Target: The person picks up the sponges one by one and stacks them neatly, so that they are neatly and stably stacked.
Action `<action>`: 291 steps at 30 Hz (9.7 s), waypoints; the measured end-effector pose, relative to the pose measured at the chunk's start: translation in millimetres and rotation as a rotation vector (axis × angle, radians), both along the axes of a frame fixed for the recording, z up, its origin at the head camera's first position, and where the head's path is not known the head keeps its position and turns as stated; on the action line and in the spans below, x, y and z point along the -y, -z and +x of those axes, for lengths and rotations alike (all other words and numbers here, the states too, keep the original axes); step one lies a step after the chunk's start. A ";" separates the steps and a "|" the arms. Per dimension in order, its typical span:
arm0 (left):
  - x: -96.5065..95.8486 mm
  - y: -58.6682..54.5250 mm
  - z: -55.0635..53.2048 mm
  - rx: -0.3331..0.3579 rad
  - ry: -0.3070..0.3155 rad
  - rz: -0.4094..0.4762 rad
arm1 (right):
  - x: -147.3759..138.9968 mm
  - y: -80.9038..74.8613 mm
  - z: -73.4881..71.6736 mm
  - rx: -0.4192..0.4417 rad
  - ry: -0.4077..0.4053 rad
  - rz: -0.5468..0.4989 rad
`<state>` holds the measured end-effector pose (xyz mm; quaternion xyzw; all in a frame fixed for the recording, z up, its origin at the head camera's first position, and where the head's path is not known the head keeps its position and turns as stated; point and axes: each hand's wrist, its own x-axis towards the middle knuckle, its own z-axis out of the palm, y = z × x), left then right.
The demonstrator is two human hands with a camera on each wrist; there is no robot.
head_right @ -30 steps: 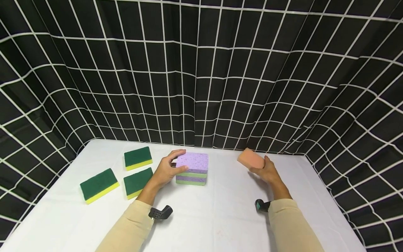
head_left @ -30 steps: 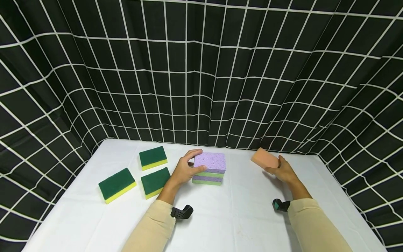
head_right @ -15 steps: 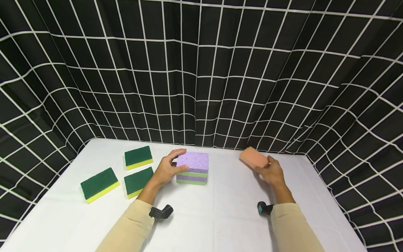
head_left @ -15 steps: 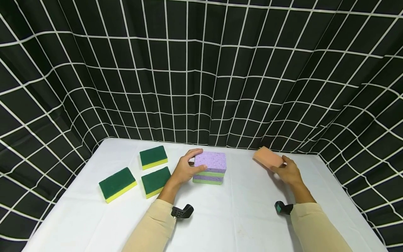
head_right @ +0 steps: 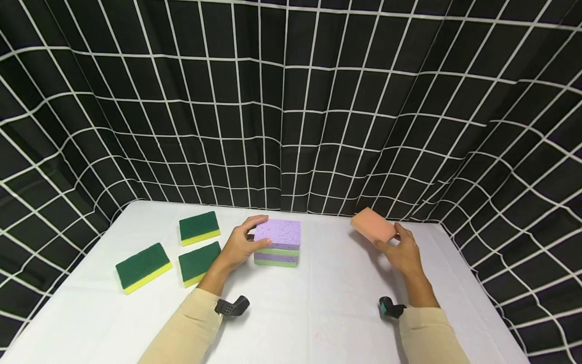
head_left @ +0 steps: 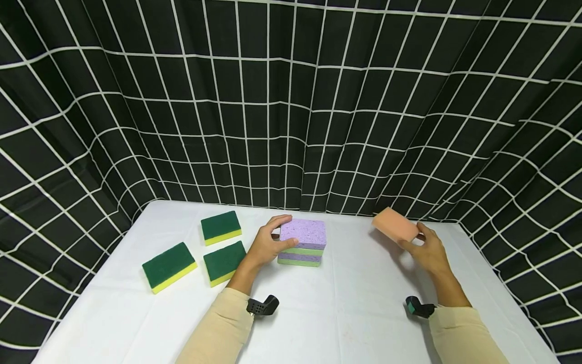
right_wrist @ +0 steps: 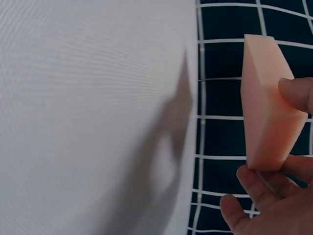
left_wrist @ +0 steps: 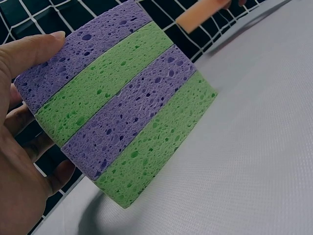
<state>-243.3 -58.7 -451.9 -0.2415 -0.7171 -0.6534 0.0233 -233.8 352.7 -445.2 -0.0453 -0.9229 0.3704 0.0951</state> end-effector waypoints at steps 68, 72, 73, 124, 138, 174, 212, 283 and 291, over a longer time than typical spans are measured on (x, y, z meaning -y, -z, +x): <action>3.2 -9.2 4.2 0.027 0.022 -0.018 | 115.3 -96.7 55.2 -0.483 -0.417 -0.080; 3.3 -10.1 5.1 0.029 0.024 -0.015 | 123.9 -99.1 53.7 -0.471 -0.445 -0.084; 3.3 -10.0 5.2 0.032 0.024 -0.016 | 126.3 -99.4 53.0 -0.464 -0.443 -0.076; 6.4 -9.6 3.1 0.086 0.044 -0.018 | 175.6 -28.6 -11.7 -0.208 -0.582 -0.114; 10.6 -9.9 2.6 0.106 0.069 -0.019 | 176.0 -23.1 -15.0 -0.192 -0.612 -0.124; 10.9 -7.3 0.7 0.134 0.052 -0.003 | 196.5 -27.4 7.7 -0.207 -0.523 -0.464; 53.3 -73.9 57.7 -0.236 -0.249 -0.067 | 193.5 -23.7 8.2 -0.188 -0.528 -0.464; 249.2 31.8 96.9 0.323 -0.545 -0.777 | 188.3 -25.4 6.8 -0.157 -0.533 -0.501; 252.5 24.6 101.1 0.322 -0.562 -0.707 | 189.5 -26.5 9.4 -0.157 -0.530 -0.505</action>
